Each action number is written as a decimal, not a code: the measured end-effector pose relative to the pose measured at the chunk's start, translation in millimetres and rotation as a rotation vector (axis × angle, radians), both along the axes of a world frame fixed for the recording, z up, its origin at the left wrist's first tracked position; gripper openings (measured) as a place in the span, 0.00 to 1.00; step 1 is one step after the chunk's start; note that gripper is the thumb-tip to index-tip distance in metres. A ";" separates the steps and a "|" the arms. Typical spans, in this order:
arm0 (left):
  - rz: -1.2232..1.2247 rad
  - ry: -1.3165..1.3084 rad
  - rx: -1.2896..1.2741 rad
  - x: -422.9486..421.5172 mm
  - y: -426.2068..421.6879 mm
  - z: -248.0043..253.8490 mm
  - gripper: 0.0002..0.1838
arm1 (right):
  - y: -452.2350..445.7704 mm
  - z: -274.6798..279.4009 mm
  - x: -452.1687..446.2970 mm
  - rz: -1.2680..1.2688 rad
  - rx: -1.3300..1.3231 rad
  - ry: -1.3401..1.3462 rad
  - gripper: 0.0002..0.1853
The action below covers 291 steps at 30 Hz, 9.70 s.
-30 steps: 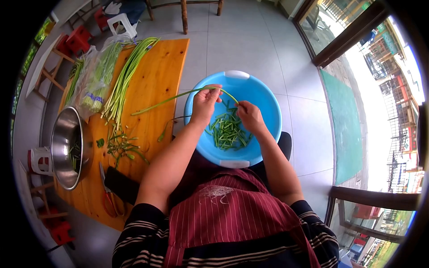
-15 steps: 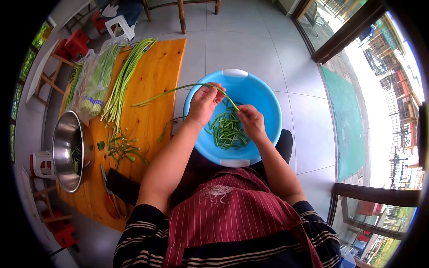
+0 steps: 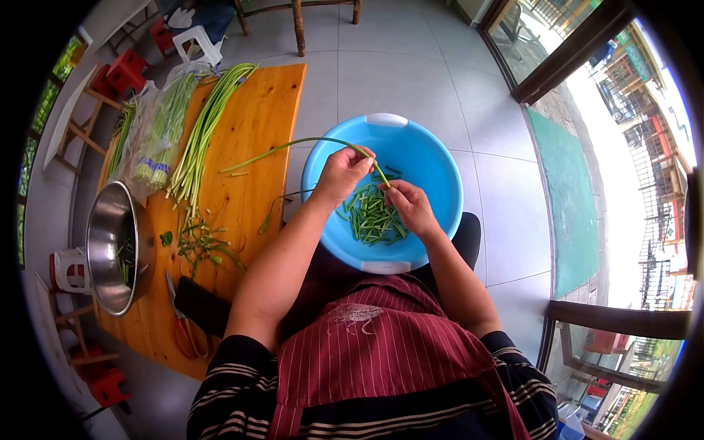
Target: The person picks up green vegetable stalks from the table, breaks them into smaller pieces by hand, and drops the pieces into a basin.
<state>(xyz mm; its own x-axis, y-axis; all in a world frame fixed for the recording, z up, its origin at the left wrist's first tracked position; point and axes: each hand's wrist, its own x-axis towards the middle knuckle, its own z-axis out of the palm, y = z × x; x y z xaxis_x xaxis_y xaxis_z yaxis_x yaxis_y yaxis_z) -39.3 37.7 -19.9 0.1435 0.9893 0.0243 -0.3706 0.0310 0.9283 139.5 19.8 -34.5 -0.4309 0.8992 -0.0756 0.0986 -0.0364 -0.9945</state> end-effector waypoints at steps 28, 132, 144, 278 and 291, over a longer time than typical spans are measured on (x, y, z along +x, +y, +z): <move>0.269 0.840 0.851 19.8 -11.9 7.0 0.09 | 10.3 -0.6 -21.6 -0.323 -0.365 0.168 0.10; 0.275 -0.021 -0.169 10.3 -0.6 -1.9 0.09 | 27.5 3.5 -19.3 -0.110 -0.057 -0.308 0.13; 0.411 0.827 0.843 17.8 -11.6 12.3 0.07 | 35.2 -1.5 -37.9 -0.370 -0.522 0.351 0.07; -0.199 -0.034 -0.184 6.9 -7.8 -1.5 0.17 | 14.3 33.8 18.0 0.111 -0.169 -0.010 0.12; -0.045 -0.276 -0.338 2.4 -1.9 -4.2 0.06 | 9.2 18.8 5.5 0.229 -0.414 0.075 0.12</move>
